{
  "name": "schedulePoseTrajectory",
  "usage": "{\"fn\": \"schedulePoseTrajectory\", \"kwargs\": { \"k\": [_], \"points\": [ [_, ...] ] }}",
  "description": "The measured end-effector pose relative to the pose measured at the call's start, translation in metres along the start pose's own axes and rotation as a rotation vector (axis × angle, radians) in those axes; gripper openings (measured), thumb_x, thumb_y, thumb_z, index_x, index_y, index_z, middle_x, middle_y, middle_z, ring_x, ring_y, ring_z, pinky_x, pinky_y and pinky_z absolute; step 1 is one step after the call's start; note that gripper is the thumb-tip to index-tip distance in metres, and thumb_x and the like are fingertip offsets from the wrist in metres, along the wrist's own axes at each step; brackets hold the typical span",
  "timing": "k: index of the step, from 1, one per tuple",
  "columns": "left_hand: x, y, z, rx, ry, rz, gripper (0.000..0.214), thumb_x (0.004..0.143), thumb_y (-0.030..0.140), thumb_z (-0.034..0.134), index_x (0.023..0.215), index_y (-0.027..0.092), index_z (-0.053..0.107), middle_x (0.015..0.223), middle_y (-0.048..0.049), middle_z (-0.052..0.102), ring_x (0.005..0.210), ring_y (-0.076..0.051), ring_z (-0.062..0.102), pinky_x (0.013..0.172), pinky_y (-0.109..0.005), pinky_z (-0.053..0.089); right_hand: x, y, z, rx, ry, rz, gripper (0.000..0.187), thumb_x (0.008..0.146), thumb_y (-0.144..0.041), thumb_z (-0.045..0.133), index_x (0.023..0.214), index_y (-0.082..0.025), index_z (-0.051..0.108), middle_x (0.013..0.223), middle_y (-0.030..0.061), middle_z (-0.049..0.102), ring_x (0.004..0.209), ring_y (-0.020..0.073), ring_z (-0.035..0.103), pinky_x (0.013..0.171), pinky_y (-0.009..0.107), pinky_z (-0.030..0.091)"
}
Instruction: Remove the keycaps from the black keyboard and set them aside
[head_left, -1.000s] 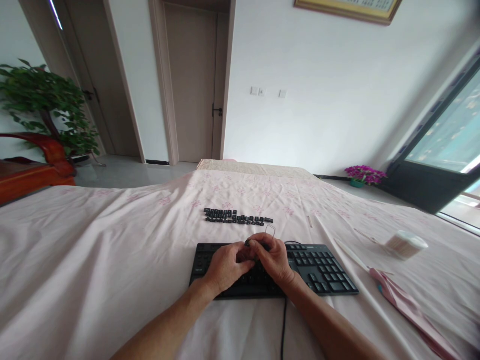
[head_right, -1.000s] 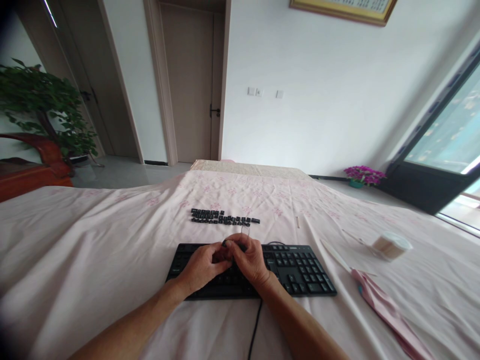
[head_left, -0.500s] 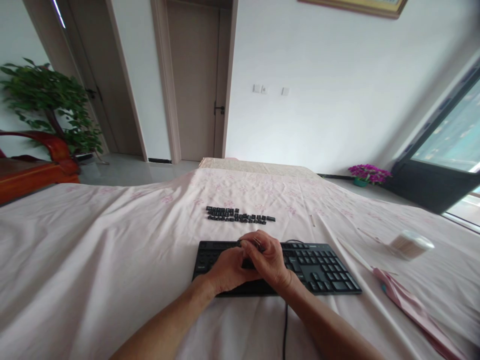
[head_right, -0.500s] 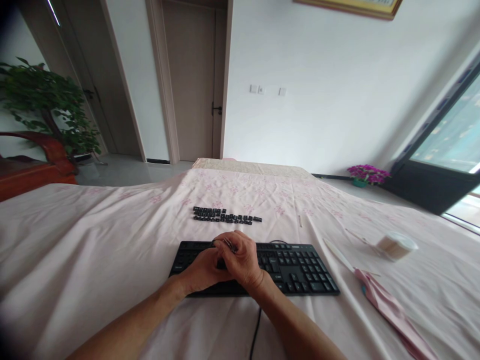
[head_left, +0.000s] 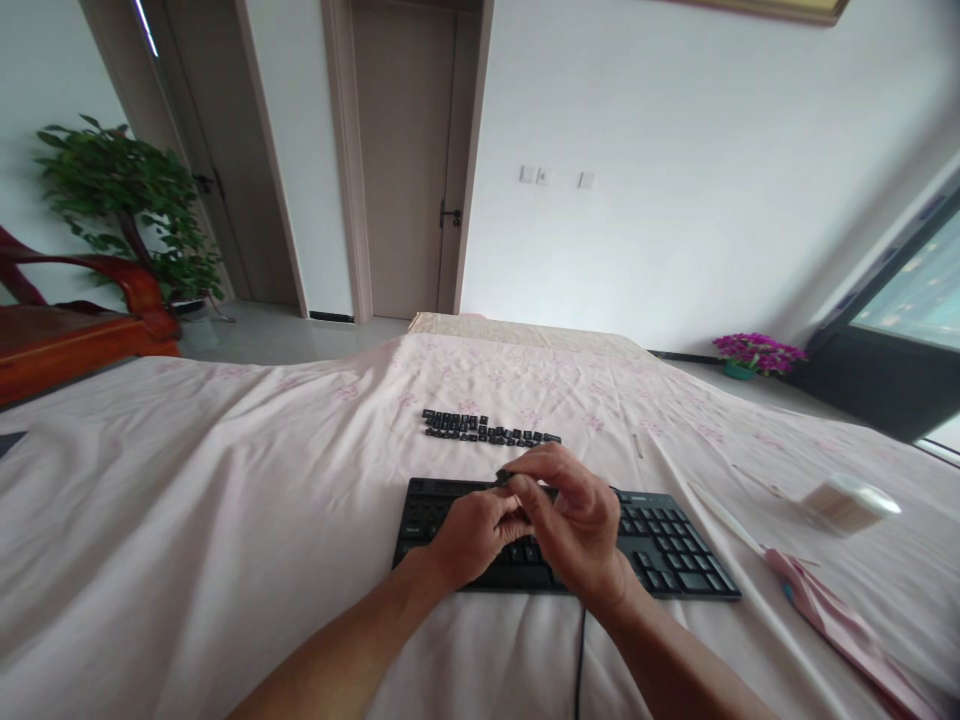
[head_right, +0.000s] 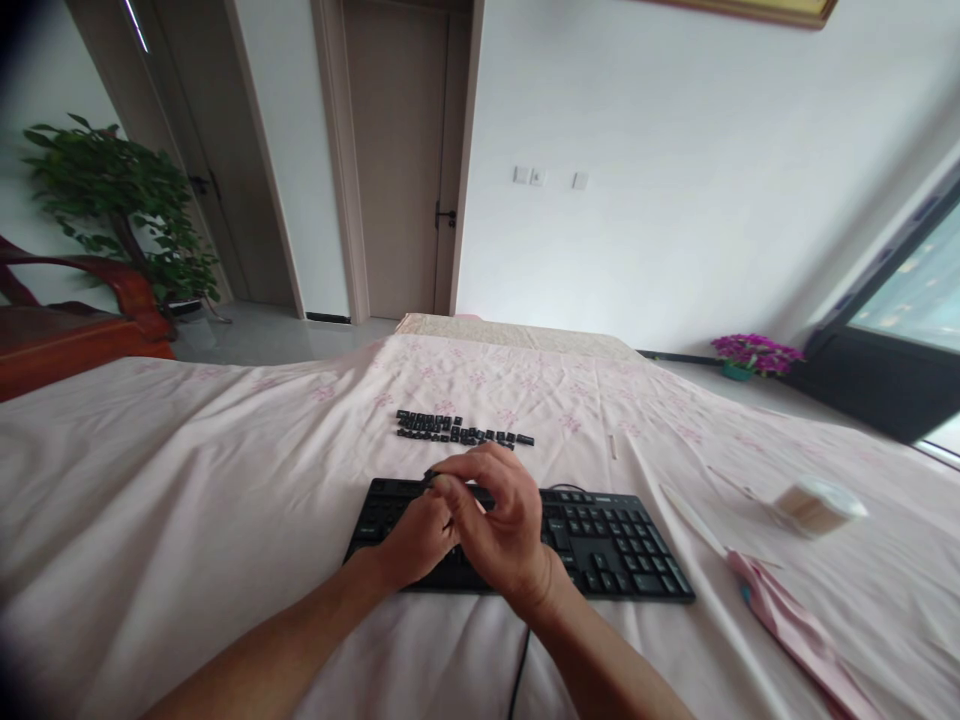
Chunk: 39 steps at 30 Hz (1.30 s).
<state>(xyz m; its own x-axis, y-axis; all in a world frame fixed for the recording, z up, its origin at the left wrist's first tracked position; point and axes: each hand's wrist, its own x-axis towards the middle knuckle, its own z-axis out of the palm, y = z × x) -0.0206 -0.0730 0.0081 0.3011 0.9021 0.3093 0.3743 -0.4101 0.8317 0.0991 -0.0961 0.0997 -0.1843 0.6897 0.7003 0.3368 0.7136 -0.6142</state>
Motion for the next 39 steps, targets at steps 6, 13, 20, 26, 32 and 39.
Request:
{"fn": "schedulePoseTrajectory", "kwargs": {
  "k": [6, 13, 20, 26, 32, 39],
  "points": [
    [0.000, 0.007, -0.007, -0.013, -0.047, -0.001, 0.017, 0.080, 0.034, 0.060, 0.085, 0.020, 0.068, 0.082, -0.0013, 0.069, 0.077, -0.017, 0.062, 0.070, -0.024, 0.044, 0.032, 0.064, -0.010, 0.139, 0.125, 0.308, 0.024, 0.084, -0.041, 0.057, 0.088, -0.018, 0.063, 0.071, 0.0042, 0.070, 0.070, 0.0183, 0.066, 0.066, 0.029, 0.050],
    [0.000, 0.008, -0.006, -0.105, 0.014, -0.029, 0.014, 0.081, 0.028, 0.058, 0.084, 0.019, 0.068, 0.077, -0.0020, 0.069, 0.073, -0.017, 0.063, 0.070, -0.024, 0.045, 0.055, 0.172, -0.006, -0.302, -0.110, 0.500, 0.032, 0.085, -0.040, 0.047, 0.090, -0.014, 0.066, 0.073, 0.0057, 0.072, 0.067, 0.0170, 0.065, 0.059, 0.024, 0.044],
    [0.001, 0.006, -0.006, -0.118, -0.010, -0.048, 0.009, 0.077, 0.021, 0.061, 0.082, 0.020, 0.068, 0.078, 0.0002, 0.070, 0.074, -0.016, 0.063, 0.071, -0.023, 0.044, 0.080, 0.196, 0.018, -0.514, -0.239, 0.493, 0.022, 0.078, -0.039, 0.057, 0.082, -0.024, 0.073, 0.073, 0.0011, 0.070, 0.071, 0.0176, 0.062, 0.062, 0.025, 0.039],
    [0.001, 0.005, -0.006, -0.110, -0.023, -0.079, 0.010, 0.076, 0.019, 0.061, 0.082, 0.021, 0.069, 0.078, 0.0002, 0.070, 0.073, -0.016, 0.063, 0.070, -0.023, 0.044, 0.093, 0.211, 0.039, -0.637, -0.338, 0.474, 0.017, 0.076, -0.038, 0.061, 0.081, -0.028, 0.075, 0.080, 0.0015, 0.071, 0.085, 0.0201, 0.060, 0.076, 0.029, 0.036],
    [0.003, 0.006, -0.007, -0.102, -0.031, -0.091, 0.010, 0.076, 0.017, 0.061, 0.082, 0.021, 0.069, 0.078, 0.0011, 0.070, 0.074, -0.015, 0.063, 0.070, -0.022, 0.044, 0.096, 0.217, 0.048, -0.706, -0.400, 0.496, 0.017, 0.076, -0.038, 0.061, 0.080, -0.029, 0.075, 0.081, 0.0029, 0.071, 0.088, 0.0214, 0.059, 0.083, 0.033, 0.032],
    [0.003, 0.004, -0.007, -0.076, -0.048, -0.088, 0.012, 0.077, 0.017, 0.061, 0.083, 0.021, 0.070, 0.080, 0.0005, 0.071, 0.076, -0.015, 0.064, 0.072, -0.023, 0.044, 0.094, 0.214, 0.050, -0.713, -0.450, 0.523, 0.017, 0.075, -0.035, 0.061, 0.082, -0.028, 0.076, 0.081, 0.0036, 0.071, 0.090, 0.0202, 0.059, 0.083, 0.030, 0.032]
  ]
}}
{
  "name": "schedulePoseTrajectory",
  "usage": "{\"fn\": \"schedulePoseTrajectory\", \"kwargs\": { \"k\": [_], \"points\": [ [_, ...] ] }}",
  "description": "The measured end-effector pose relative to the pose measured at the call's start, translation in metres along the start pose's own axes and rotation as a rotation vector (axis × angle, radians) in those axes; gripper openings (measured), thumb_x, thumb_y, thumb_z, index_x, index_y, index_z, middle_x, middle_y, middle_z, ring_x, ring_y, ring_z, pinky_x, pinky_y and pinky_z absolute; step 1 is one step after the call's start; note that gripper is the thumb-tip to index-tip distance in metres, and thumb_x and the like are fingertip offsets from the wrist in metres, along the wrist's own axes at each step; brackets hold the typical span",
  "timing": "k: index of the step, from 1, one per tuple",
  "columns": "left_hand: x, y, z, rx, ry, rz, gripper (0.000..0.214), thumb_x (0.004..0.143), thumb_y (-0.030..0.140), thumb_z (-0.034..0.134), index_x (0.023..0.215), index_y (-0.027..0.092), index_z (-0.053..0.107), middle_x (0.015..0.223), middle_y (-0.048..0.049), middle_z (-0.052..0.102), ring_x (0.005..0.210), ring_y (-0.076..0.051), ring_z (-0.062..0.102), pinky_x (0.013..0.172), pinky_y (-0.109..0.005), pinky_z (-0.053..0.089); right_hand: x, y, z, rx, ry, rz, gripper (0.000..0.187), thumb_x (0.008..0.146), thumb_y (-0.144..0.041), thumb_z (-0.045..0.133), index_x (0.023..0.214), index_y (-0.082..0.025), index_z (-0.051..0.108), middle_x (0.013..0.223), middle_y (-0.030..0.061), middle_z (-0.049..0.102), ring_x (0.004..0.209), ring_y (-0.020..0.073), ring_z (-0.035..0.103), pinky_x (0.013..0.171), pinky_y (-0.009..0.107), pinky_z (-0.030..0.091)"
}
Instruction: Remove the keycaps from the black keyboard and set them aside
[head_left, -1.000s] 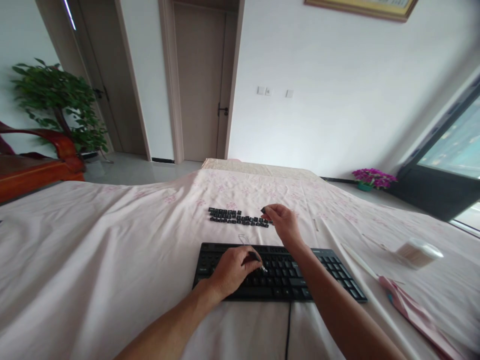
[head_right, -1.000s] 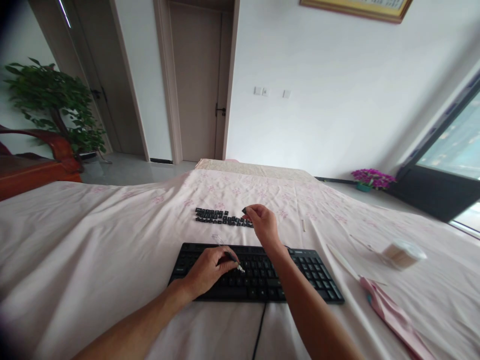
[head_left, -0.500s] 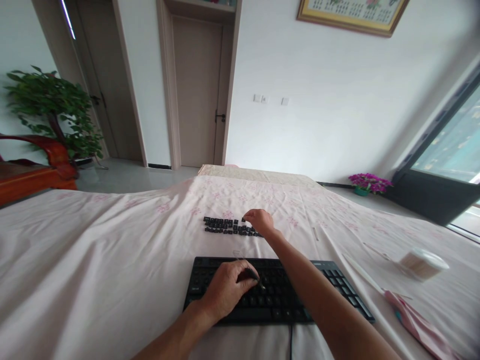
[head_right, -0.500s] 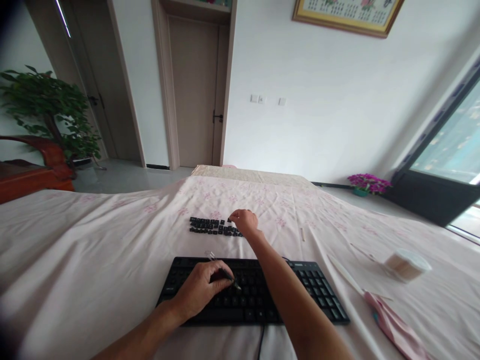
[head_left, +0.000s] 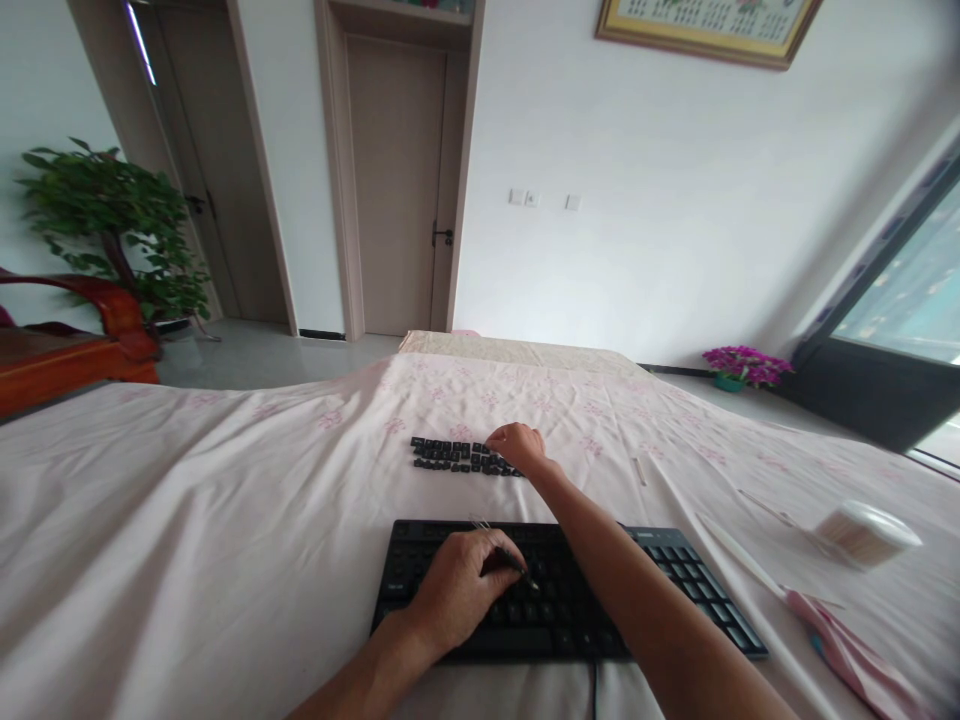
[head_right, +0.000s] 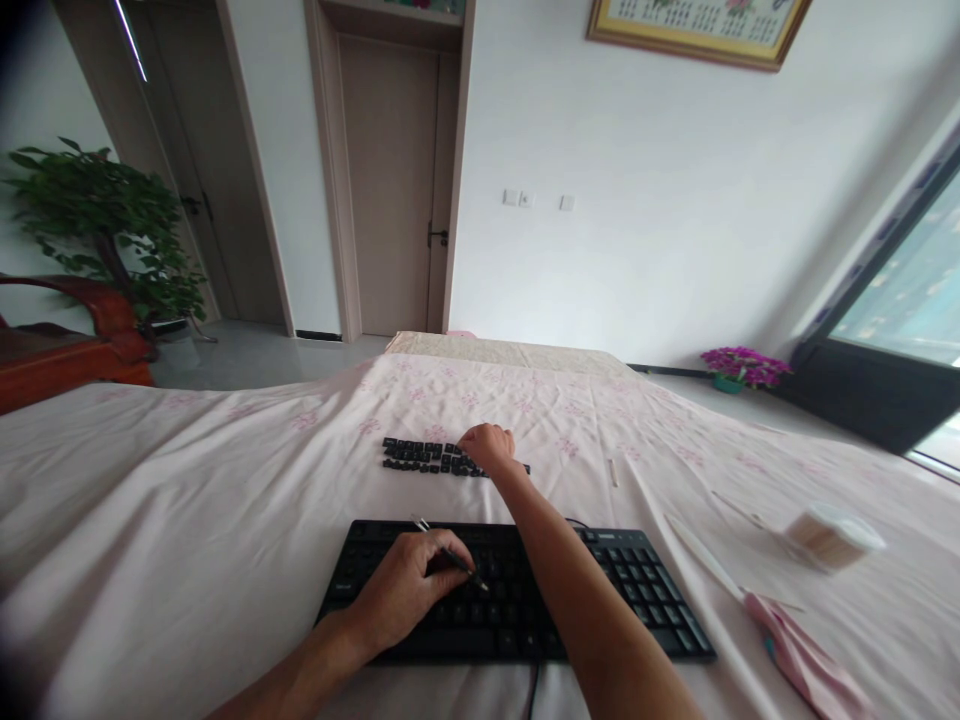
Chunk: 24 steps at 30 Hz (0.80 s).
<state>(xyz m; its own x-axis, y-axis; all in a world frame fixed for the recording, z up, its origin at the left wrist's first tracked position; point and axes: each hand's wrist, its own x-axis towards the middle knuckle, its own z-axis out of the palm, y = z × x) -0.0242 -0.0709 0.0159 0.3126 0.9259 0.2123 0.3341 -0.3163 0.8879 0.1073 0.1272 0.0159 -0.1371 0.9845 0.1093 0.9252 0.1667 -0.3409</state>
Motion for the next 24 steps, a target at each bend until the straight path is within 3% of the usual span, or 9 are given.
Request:
{"fn": "schedulePoseTrajectory", "kwargs": {
  "k": [8, 12, 14, 16, 20, 24],
  "points": [
    [-0.002, 0.001, 0.001, -0.015, 0.018, 0.020, 0.011, 0.077, 0.016, 0.060, 0.082, 0.020, 0.069, 0.078, 0.0005, 0.070, 0.074, -0.014, 0.063, 0.072, -0.022, 0.044, -0.019, -0.003, -0.023, 0.148, 0.025, -0.052, 0.025, 0.082, -0.038, 0.054, 0.086, -0.024, 0.074, 0.075, 0.0037, 0.070, 0.079, 0.0195, 0.062, 0.071, 0.027, 0.038],
    [-0.003, 0.001, 0.002, -0.020, 0.042, 0.040, 0.012, 0.076, 0.014, 0.061, 0.082, 0.020, 0.069, 0.078, 0.0005, 0.070, 0.074, -0.014, 0.063, 0.072, -0.022, 0.044, -0.057, -0.005, -0.035, 0.301, -0.003, -0.147, 0.036, 0.086, -0.045, 0.048, 0.092, -0.019, 0.072, 0.074, 0.0023, 0.069, 0.070, 0.0152, 0.061, 0.059, 0.022, 0.041],
    [-0.004, 0.001, 0.002, -0.024, 0.051, 0.050, 0.011, 0.076, 0.015, 0.061, 0.082, 0.020, 0.069, 0.079, 0.0004, 0.070, 0.075, -0.015, 0.063, 0.073, -0.022, 0.045, -0.082, -0.004, -0.041, 0.566, -0.084, -0.235, 0.039, 0.086, -0.046, 0.047, 0.091, -0.016, 0.071, 0.075, 0.0042, 0.068, 0.067, 0.0147, 0.061, 0.056, 0.021, 0.042],
    [-0.004, 0.001, 0.003, -0.032, 0.060, 0.058, 0.011, 0.076, 0.016, 0.062, 0.083, 0.020, 0.069, 0.081, 0.0004, 0.071, 0.077, -0.015, 0.064, 0.074, -0.022, 0.045, -0.107, -0.004, -0.048, 0.676, -0.150, -0.281, 0.039, 0.086, -0.048, 0.049, 0.092, -0.016, 0.071, 0.080, 0.0049, 0.068, 0.068, 0.0144, 0.060, 0.055, 0.021, 0.042],
    [-0.003, 0.002, 0.002, -0.041, 0.063, 0.063, 0.010, 0.077, 0.020, 0.062, 0.083, 0.020, 0.070, 0.082, 0.0006, 0.071, 0.078, -0.016, 0.064, 0.074, -0.023, 0.045, -0.145, -0.007, -0.061, 0.697, -0.233, -0.433, 0.039, 0.089, -0.048, 0.047, 0.102, -0.019, 0.069, 0.096, 0.0067, 0.065, 0.078, 0.0157, 0.060, 0.066, 0.025, 0.046],
    [-0.003, -0.002, 0.003, -0.005, 0.033, 0.065, 0.011, 0.077, 0.024, 0.062, 0.081, 0.018, 0.072, 0.079, 0.0005, 0.071, 0.074, -0.017, 0.063, 0.067, -0.024, 0.043, -0.163, -0.017, -0.064, 0.546, -0.166, -0.582, 0.036, 0.088, -0.048, 0.051, 0.106, -0.022, 0.069, 0.092, 0.0062, 0.061, 0.087, 0.0183, 0.056, 0.075, 0.029, 0.044]
  ]
}}
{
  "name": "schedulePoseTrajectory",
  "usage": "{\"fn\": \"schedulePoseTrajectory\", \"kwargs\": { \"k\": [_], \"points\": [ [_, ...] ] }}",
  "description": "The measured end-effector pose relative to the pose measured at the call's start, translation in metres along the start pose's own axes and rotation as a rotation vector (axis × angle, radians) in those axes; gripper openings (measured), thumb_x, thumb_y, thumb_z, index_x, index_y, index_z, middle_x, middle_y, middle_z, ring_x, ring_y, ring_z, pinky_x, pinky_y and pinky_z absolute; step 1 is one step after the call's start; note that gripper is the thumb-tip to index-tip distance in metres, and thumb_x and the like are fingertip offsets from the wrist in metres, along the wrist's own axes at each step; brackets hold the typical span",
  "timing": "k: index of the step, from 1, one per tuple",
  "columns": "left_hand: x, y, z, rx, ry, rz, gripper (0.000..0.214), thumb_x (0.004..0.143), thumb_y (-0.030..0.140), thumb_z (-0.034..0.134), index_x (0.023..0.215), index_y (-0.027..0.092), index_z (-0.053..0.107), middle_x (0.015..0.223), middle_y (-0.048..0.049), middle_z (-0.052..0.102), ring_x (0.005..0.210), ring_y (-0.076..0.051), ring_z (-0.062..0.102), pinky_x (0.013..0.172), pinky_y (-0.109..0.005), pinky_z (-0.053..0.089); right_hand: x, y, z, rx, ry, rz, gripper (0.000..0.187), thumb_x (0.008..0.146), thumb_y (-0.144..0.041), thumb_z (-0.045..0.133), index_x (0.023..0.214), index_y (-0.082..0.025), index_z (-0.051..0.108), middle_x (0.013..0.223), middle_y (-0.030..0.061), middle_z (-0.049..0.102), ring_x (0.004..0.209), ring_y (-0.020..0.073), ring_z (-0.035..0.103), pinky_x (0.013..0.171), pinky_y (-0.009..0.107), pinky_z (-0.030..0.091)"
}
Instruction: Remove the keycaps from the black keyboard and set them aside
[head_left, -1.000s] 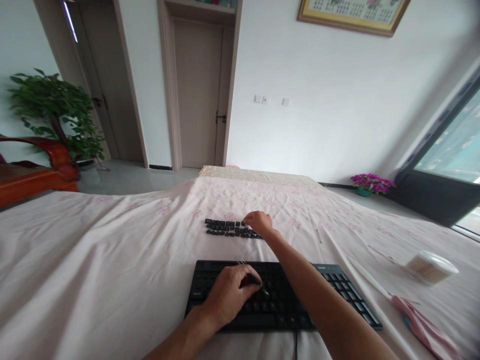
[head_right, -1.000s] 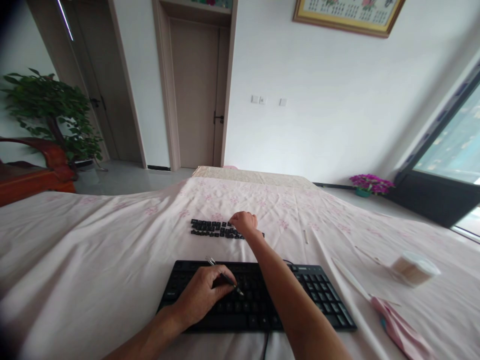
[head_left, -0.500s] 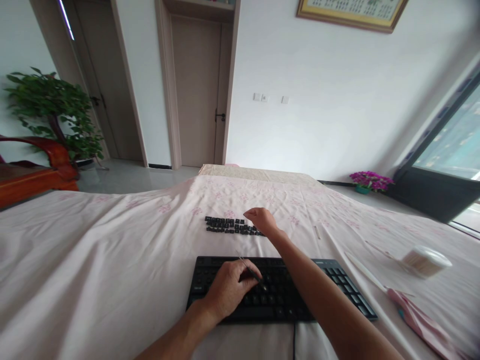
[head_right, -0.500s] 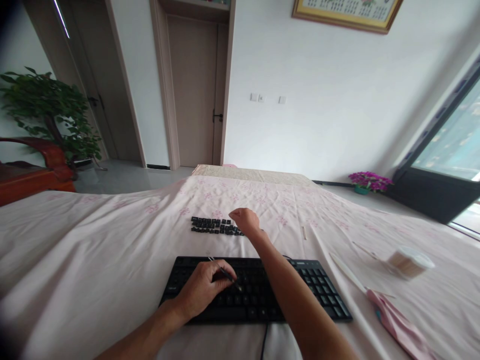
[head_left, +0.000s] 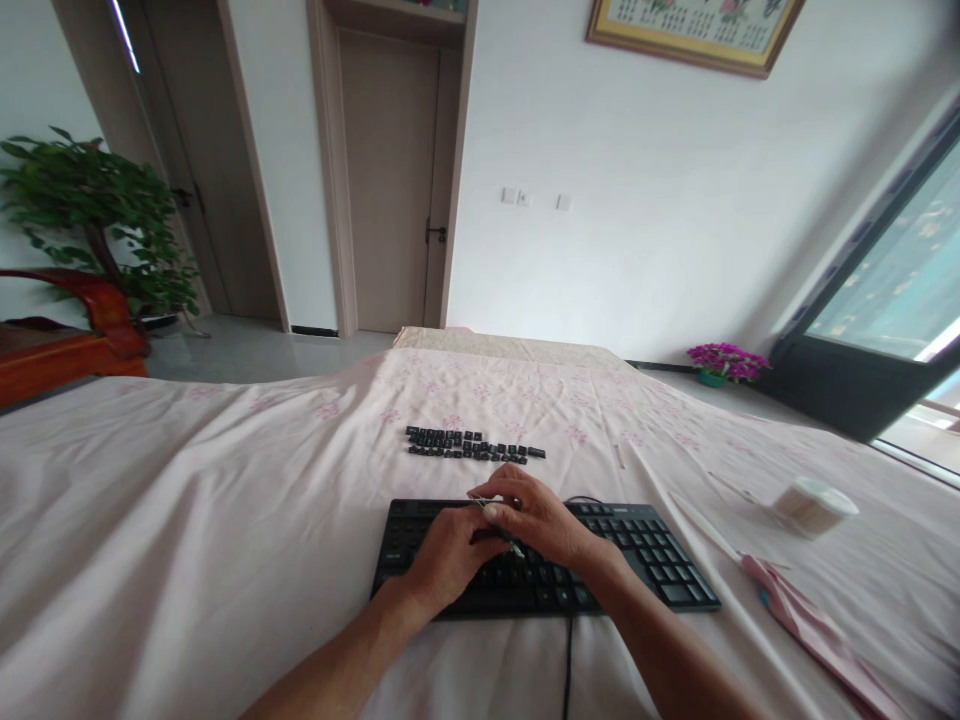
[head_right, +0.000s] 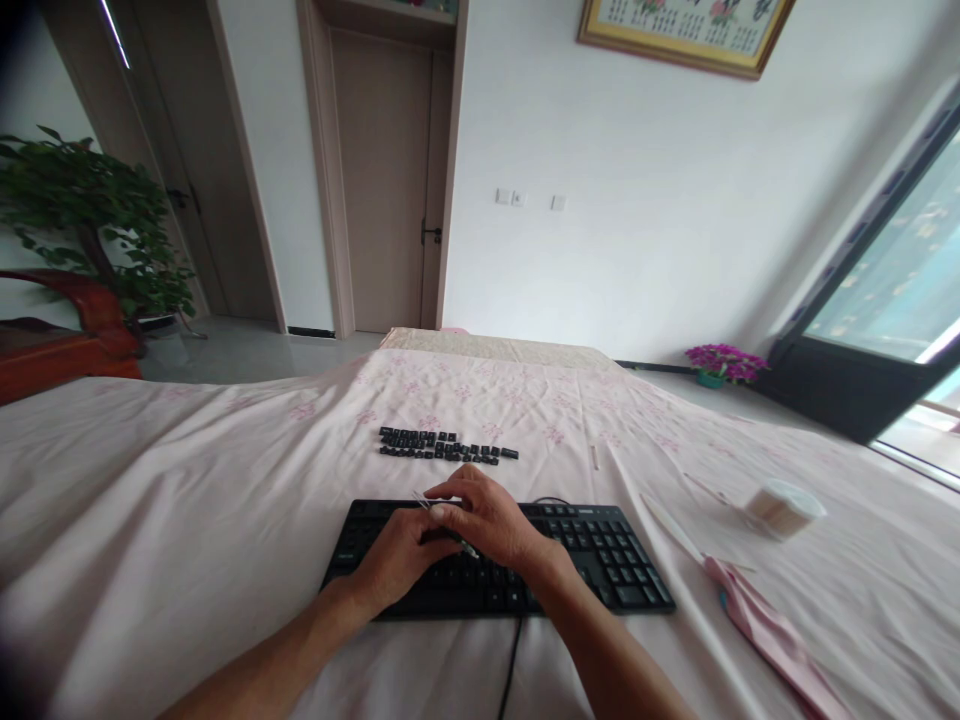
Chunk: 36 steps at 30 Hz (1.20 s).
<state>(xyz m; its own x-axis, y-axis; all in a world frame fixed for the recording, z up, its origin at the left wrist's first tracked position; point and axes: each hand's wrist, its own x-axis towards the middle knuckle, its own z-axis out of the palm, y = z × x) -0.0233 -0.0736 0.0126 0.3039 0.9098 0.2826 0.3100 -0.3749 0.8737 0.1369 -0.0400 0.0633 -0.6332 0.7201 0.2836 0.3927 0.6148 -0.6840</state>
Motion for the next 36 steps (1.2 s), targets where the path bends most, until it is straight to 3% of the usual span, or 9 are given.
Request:
{"fn": "schedulePoseTrajectory", "kwargs": {
  "k": [4, 10, 14, 16, 19, 24, 30, 36],
  "points": [
    [0.000, -0.006, 0.000, 0.050, 0.000, -0.008, 0.019, 0.077, 0.032, 0.063, 0.070, 0.016, 0.071, 0.069, 0.0010, 0.068, 0.065, -0.015, 0.059, 0.060, -0.023, 0.039, -0.003, -0.011, 0.002, -0.013, -0.009, -0.053, 0.043, 0.095, -0.046, 0.035, 0.103, -0.021, 0.069, 0.091, 0.0067, 0.058, 0.089, 0.0177, 0.053, 0.081, 0.030, 0.043],
    [0.000, -0.007, -0.001, 0.003, -0.031, -0.017, 0.023, 0.078, 0.036, 0.061, 0.071, 0.017, 0.070, 0.064, 0.0033, 0.064, 0.063, -0.014, 0.056, 0.060, -0.022, 0.038, -0.012, -0.015, -0.006, 0.147, -0.052, -0.109, 0.052, 0.095, -0.053, 0.027, 0.106, -0.020, 0.066, 0.102, 0.0077, 0.055, 0.098, 0.0192, 0.050, 0.091, 0.035, 0.039],
    [0.001, -0.007, 0.001, -0.054, -0.025, -0.059, 0.028, 0.079, 0.039, 0.059, 0.070, 0.015, 0.069, 0.063, 0.0029, 0.064, 0.063, -0.015, 0.057, 0.060, -0.023, 0.039, -0.013, -0.011, -0.004, 0.095, -0.049, -0.131, 0.047, 0.093, -0.053, 0.036, 0.087, -0.019, 0.068, 0.091, 0.0054, 0.056, 0.094, 0.0184, 0.051, 0.089, 0.033, 0.039],
    [0.001, -0.007, 0.001, -0.099, -0.006, -0.090, 0.029, 0.079, 0.041, 0.058, 0.073, 0.015, 0.070, 0.065, 0.0012, 0.066, 0.064, -0.016, 0.059, 0.060, -0.023, 0.041, -0.013, -0.008, -0.002, -0.026, 0.020, -0.084, 0.041, 0.091, -0.050, 0.043, 0.076, -0.018, 0.064, 0.080, 0.0031, 0.055, 0.083, 0.0164, 0.051, 0.080, 0.029, 0.040],
    [0.002, -0.006, -0.002, -0.243, 0.067, -0.137, 0.027, 0.078, 0.040, 0.059, 0.084, 0.015, 0.070, 0.077, -0.0029, 0.070, 0.071, -0.018, 0.064, 0.066, -0.025, 0.047, -0.014, -0.001, -0.001, -0.179, 0.077, 0.036, 0.041, 0.094, -0.045, 0.039, 0.072, -0.018, 0.061, 0.073, 0.0011, 0.054, 0.071, 0.0137, 0.050, 0.069, 0.026, 0.038],
    [0.004, -0.001, -0.011, -0.349, 0.226, -0.178, 0.031, 0.078, 0.042, 0.060, 0.089, 0.014, 0.066, 0.082, -0.0065, 0.071, 0.074, -0.018, 0.066, 0.069, -0.027, 0.050, -0.018, 0.007, -0.004, -0.212, 0.085, 0.221, 0.051, 0.096, -0.047, 0.031, 0.069, -0.018, 0.063, 0.060, -0.0015, 0.053, 0.059, 0.0123, 0.050, 0.061, 0.024, 0.036],
    [0.005, -0.002, -0.014, -0.374, 0.279, -0.234, 0.031, 0.079, 0.041, 0.059, 0.093, 0.014, 0.065, 0.086, -0.0070, 0.071, 0.076, -0.017, 0.067, 0.065, -0.024, 0.050, -0.018, 0.018, 0.006, -0.091, 0.230, 0.218, 0.058, 0.096, -0.050, 0.022, 0.062, -0.018, 0.058, 0.061, -0.0007, 0.054, 0.062, 0.0135, 0.051, 0.065, 0.025, 0.038],
    [0.005, -0.005, -0.012, -0.258, 0.235, -0.190, 0.026, 0.081, 0.036, 0.057, 0.092, 0.014, 0.066, 0.084, -0.0068, 0.071, 0.075, -0.018, 0.067, 0.068, -0.026, 0.051, -0.021, 0.018, 0.016, -0.091, 0.360, 0.243, 0.057, 0.097, -0.048, 0.022, 0.063, -0.019, 0.058, 0.060, 0.0004, 0.055, 0.060, 0.0139, 0.052, 0.063, 0.024, 0.038]
  ]
}}
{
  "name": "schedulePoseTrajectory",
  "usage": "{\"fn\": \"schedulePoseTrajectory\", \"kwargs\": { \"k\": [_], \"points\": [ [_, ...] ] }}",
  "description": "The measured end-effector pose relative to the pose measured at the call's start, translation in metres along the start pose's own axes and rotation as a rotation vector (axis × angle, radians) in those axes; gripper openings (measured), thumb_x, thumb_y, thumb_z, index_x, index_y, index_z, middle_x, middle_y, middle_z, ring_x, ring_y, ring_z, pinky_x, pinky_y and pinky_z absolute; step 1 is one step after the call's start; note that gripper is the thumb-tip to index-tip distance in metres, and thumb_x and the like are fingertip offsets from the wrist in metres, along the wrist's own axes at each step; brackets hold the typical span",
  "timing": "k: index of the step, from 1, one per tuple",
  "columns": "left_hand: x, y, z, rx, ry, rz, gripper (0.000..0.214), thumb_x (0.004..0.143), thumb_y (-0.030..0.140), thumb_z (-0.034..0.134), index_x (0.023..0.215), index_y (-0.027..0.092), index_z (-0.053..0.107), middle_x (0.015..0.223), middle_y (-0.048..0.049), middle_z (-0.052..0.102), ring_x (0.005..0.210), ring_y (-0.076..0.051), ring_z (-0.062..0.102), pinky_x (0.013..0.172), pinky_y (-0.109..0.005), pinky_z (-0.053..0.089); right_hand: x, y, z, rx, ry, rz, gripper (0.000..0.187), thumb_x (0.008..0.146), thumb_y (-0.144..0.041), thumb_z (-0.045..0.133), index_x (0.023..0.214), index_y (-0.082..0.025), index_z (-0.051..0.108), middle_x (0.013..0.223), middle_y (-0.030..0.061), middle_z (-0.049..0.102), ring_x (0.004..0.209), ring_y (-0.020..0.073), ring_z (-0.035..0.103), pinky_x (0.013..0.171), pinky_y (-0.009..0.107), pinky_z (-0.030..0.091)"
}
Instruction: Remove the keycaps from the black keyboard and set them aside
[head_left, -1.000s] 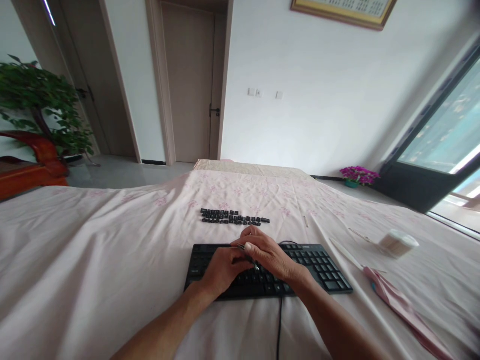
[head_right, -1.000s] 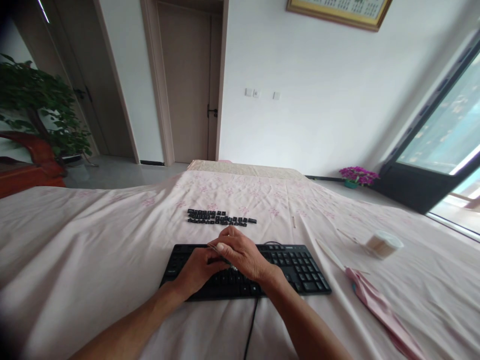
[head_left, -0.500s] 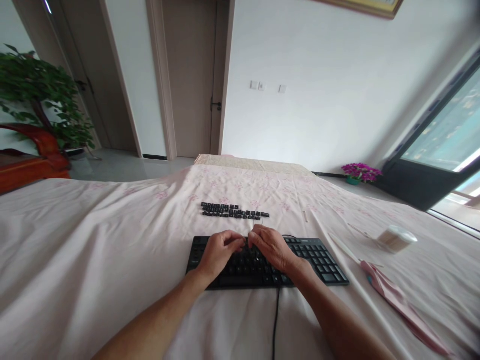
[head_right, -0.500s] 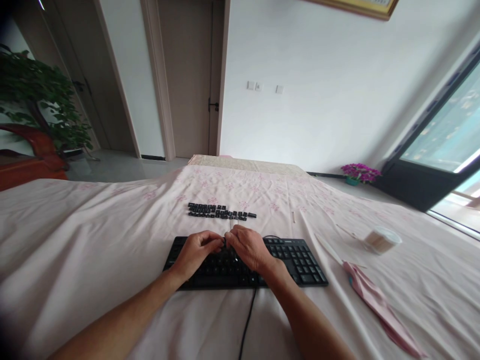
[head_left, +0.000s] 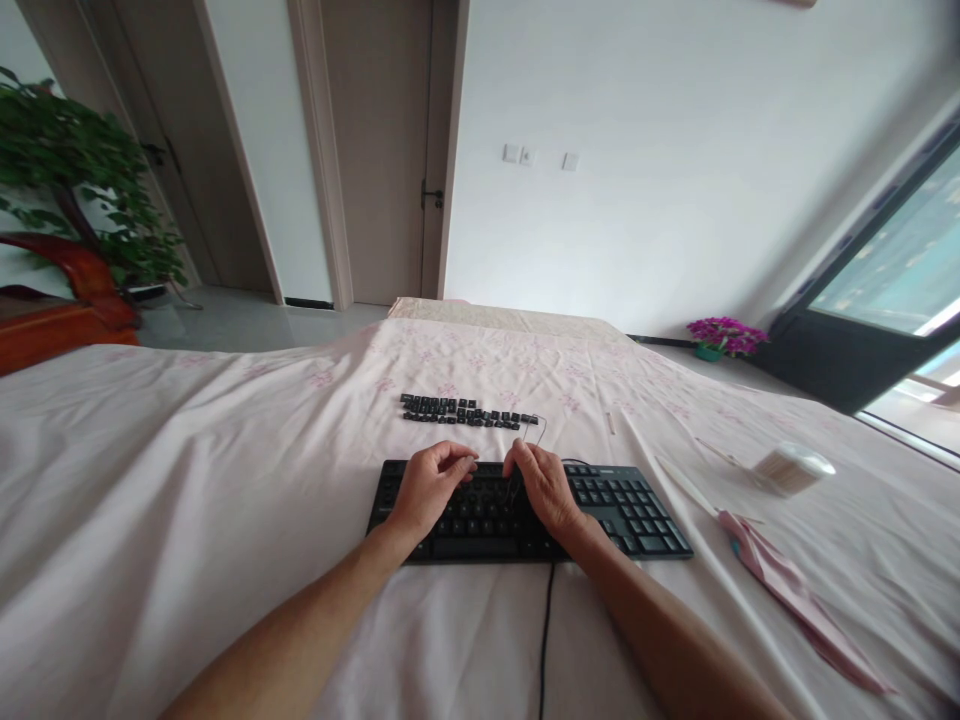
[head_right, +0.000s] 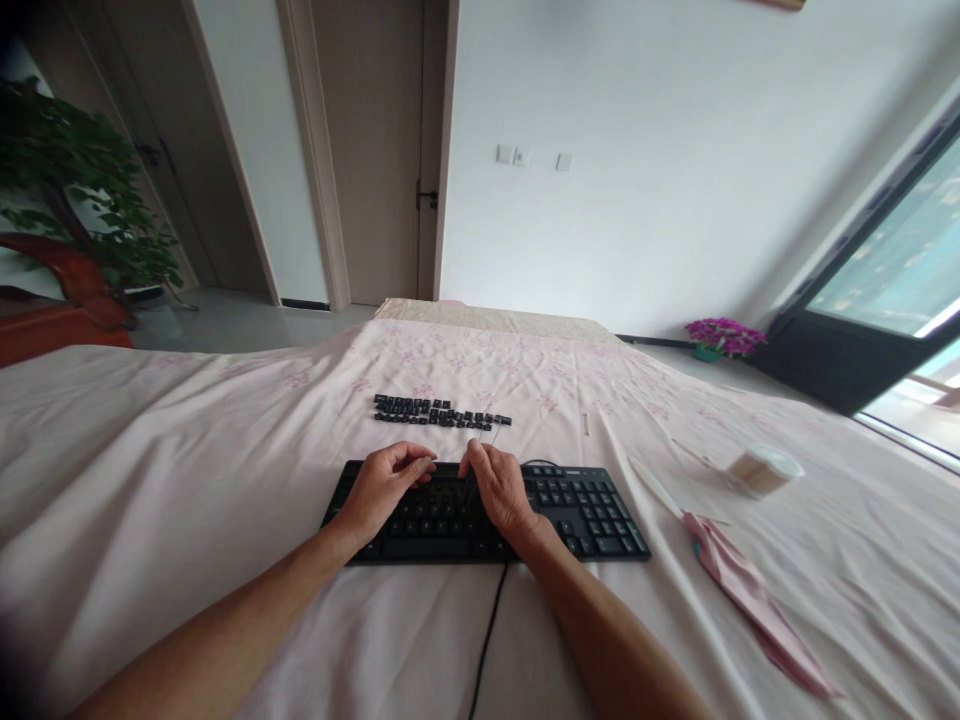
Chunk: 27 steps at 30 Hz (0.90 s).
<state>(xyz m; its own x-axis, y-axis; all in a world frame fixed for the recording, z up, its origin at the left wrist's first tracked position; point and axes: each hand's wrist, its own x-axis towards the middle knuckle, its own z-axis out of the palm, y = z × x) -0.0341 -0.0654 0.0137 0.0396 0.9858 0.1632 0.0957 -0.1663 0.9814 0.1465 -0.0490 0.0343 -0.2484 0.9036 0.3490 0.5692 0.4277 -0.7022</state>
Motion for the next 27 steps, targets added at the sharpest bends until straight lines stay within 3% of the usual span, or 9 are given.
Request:
{"fn": "schedulePoseTrajectory", "kwargs": {
  "k": [5, 11, 15, 23, 27],
  "points": [
    [-0.002, -0.002, 0.003, 0.203, -0.026, 0.085, 0.018, 0.080, 0.028, 0.056, 0.088, 0.019, 0.068, 0.083, -0.0020, 0.072, 0.077, -0.017, 0.066, 0.074, -0.027, 0.049, -0.009, -0.012, 0.001, -0.196, -0.048, -0.153, 0.040, 0.096, -0.037, 0.034, 0.072, -0.019, 0.061, 0.069, -0.0002, 0.060, 0.065, 0.0127, 0.056, 0.068, 0.023, 0.037],
    [-0.004, -0.001, 0.004, 0.327, -0.063, 0.123, 0.017, 0.079, 0.022, 0.055, 0.087, 0.021, 0.070, 0.085, -0.0008, 0.072, 0.080, -0.017, 0.065, 0.077, -0.027, 0.048, 0.002, 0.002, 0.001, 0.033, -0.026, -0.022, 0.051, 0.097, -0.040, 0.027, 0.064, -0.018, 0.059, 0.063, 0.0004, 0.058, 0.063, 0.0132, 0.054, 0.066, 0.023, 0.039],
    [-0.004, 0.000, 0.004, 0.368, -0.083, 0.163, 0.018, 0.080, 0.021, 0.054, 0.087, 0.023, 0.070, 0.086, -0.0004, 0.072, 0.083, -0.018, 0.065, 0.079, -0.027, 0.047, 0.005, 0.008, 0.001, 0.071, 0.010, 0.014, 0.054, 0.097, -0.044, 0.025, 0.063, -0.019, 0.059, 0.062, 0.0010, 0.057, 0.063, 0.0143, 0.053, 0.065, 0.025, 0.040],
    [-0.006, 0.001, 0.002, 0.427, -0.103, 0.161, 0.017, 0.080, 0.023, 0.055, 0.088, 0.024, 0.070, 0.088, -0.0005, 0.072, 0.085, -0.019, 0.065, 0.079, -0.027, 0.048, -0.011, 0.002, 0.002, -0.121, 0.001, -0.186, 0.048, 0.097, -0.037, 0.023, 0.065, -0.021, 0.056, 0.064, 0.0011, 0.056, 0.062, 0.0140, 0.053, 0.068, 0.026, 0.039],
    [-0.005, -0.001, 0.002, 0.444, -0.109, 0.156, 0.018, 0.080, 0.023, 0.054, 0.088, 0.024, 0.070, 0.087, -0.0002, 0.072, 0.084, -0.018, 0.065, 0.079, -0.027, 0.047, -0.013, 0.005, 0.001, -0.178, 0.133, -0.225, 0.043, 0.096, -0.029, 0.023, 0.066, -0.022, 0.053, 0.065, 0.0021, 0.056, 0.062, 0.0150, 0.052, 0.067, 0.027, 0.038]
  ]
}}
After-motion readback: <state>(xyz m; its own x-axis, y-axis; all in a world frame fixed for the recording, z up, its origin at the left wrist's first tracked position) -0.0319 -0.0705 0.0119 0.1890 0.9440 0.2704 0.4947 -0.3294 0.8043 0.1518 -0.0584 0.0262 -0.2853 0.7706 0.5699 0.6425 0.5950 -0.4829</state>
